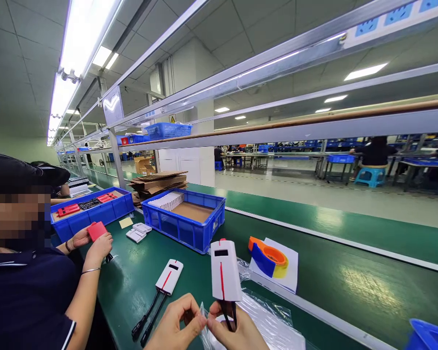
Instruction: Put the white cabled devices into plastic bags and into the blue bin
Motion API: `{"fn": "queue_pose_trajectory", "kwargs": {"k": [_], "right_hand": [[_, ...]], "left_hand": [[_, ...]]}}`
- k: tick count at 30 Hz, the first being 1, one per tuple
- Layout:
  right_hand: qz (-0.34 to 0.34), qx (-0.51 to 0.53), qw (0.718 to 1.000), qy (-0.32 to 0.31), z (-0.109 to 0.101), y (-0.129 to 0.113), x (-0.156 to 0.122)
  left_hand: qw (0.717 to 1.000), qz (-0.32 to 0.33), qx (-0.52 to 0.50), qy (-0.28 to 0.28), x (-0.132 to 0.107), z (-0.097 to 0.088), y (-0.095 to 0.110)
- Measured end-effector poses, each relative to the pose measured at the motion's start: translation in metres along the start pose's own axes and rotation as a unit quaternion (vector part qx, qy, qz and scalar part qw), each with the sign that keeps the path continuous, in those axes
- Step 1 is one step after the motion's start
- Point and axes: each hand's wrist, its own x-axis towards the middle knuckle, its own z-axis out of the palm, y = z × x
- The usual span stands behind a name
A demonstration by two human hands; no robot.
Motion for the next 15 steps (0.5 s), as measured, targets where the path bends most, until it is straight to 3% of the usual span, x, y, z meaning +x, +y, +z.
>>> {"fn": "queue_pose_trajectory", "kwargs": {"k": [6, 9, 11, 12, 15], "right_hand": [[-0.031, -0.116, 0.992, -0.042, -0.01, -0.007, -0.002], [-0.003, -0.113, 0.993, -0.044, -0.014, -0.015, -0.005], [0.007, -0.069, 0.996, -0.051, -0.012, -0.02, -0.009], [0.007, -0.046, 0.998, -0.052, -0.009, -0.022, -0.011], [0.0, -0.011, 0.998, -0.069, -0.004, -0.026, -0.017]], "left_hand": [[0.995, 0.07, 0.021, -0.075, -0.009, 0.007, 0.0], [0.994, 0.102, 0.027, -0.014, -0.015, -0.004, 0.004], [0.996, 0.083, 0.032, 0.027, -0.018, -0.013, 0.008], [0.998, 0.059, 0.028, 0.021, -0.018, -0.017, 0.009], [0.998, -0.019, -0.024, -0.06, -0.015, -0.022, 0.008]]}}
